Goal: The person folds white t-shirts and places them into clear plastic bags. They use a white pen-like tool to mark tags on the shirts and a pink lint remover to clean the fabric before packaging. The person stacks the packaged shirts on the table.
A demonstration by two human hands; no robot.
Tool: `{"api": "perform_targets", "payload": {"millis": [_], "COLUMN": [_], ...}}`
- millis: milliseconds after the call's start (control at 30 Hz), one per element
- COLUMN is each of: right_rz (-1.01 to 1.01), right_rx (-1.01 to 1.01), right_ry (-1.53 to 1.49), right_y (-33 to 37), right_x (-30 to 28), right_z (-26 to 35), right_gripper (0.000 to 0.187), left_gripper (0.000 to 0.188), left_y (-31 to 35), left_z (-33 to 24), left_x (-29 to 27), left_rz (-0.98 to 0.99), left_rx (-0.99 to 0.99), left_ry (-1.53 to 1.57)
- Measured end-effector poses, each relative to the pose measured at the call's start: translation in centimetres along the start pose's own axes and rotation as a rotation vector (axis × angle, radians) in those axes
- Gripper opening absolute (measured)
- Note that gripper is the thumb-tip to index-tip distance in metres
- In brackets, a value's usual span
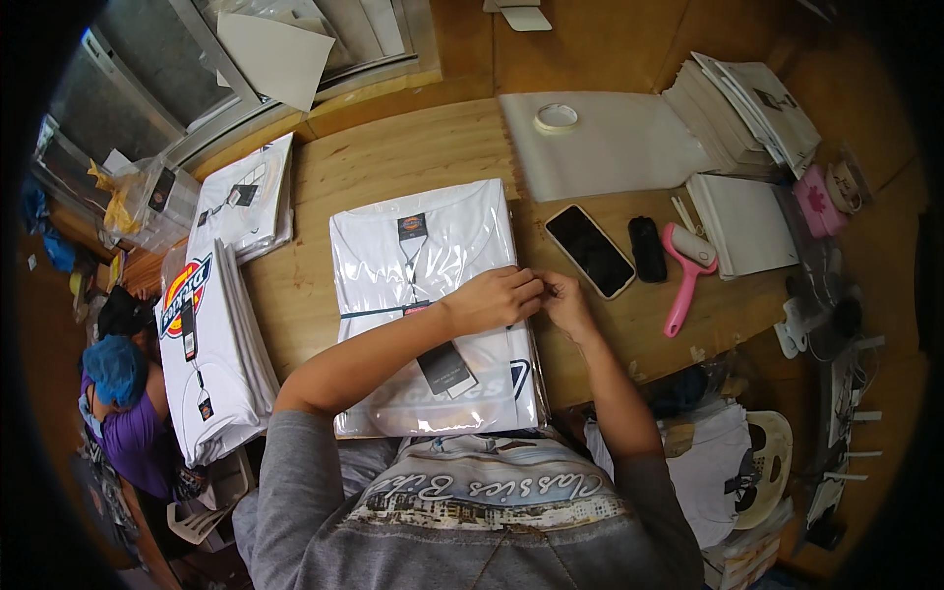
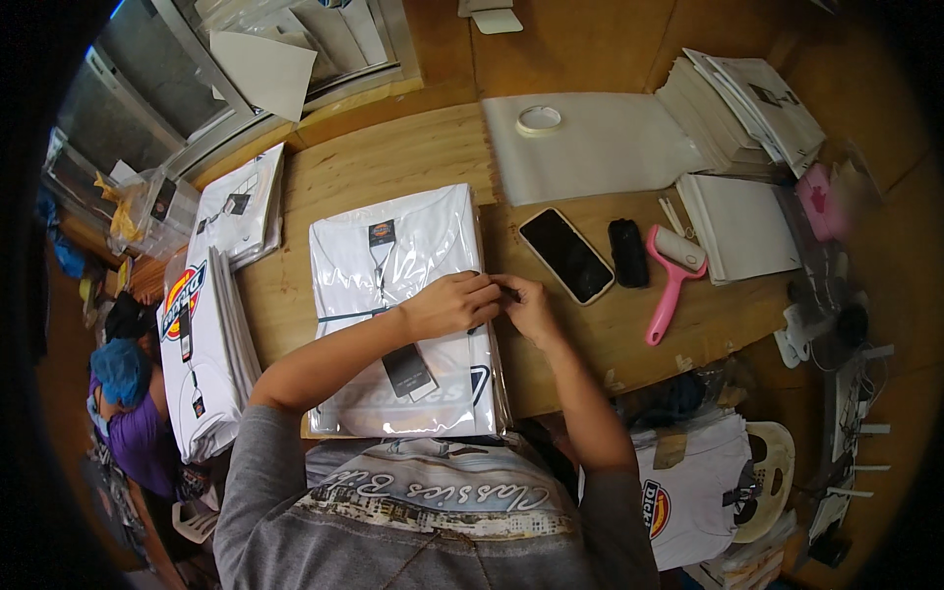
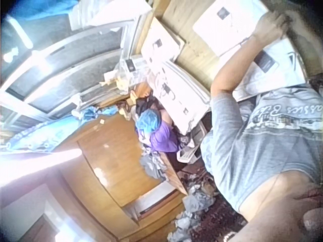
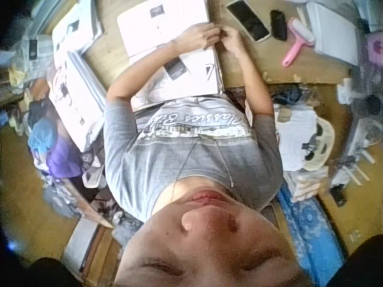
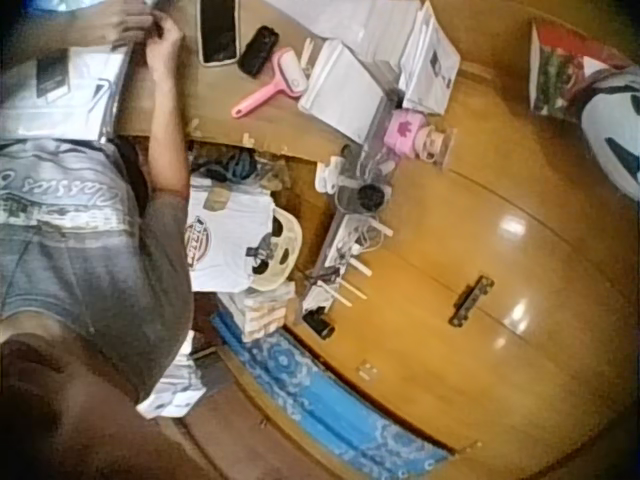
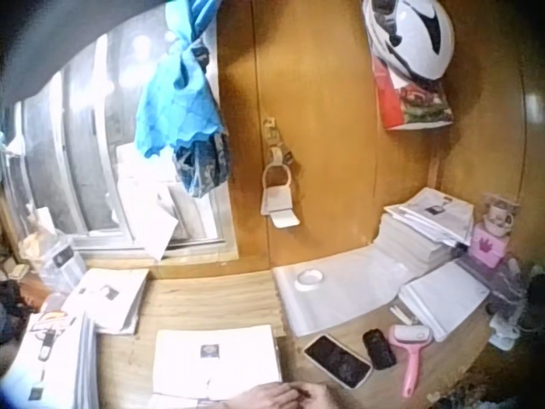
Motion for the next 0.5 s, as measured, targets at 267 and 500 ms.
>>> {"api": "perform_targets", "payload": {"millis": [267,500], "right_rz": [0.199,0.118], "right_rx": [0.062,0.037], "right_ry": [0.008,0.13], "right_y": [-1.0,-1.5], "right_x": [1.0,1.0], "right_z": [0.8,-0.4], "right_gripper": [0.01,0.006], "left_gripper": [0.012,0.018], "left_y": [1.5,3.7], "left_z": [0.8,1.3], "left_x": [-0.8,-1.0], "left_rz": [-0.13,-0.025], "left_rx": [-0.053,-0.284], "left_ry": [0.081,0.425]}}
Point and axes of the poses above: each hand's wrist, its own y-axis away from the middle knuckle, its own x-axis out of the palm, z = x × y, the point moved 9 cm from there along -y, towards the middle knuckle, and after that the axes turned 3 degrees about -y, right-handed, at the moved point
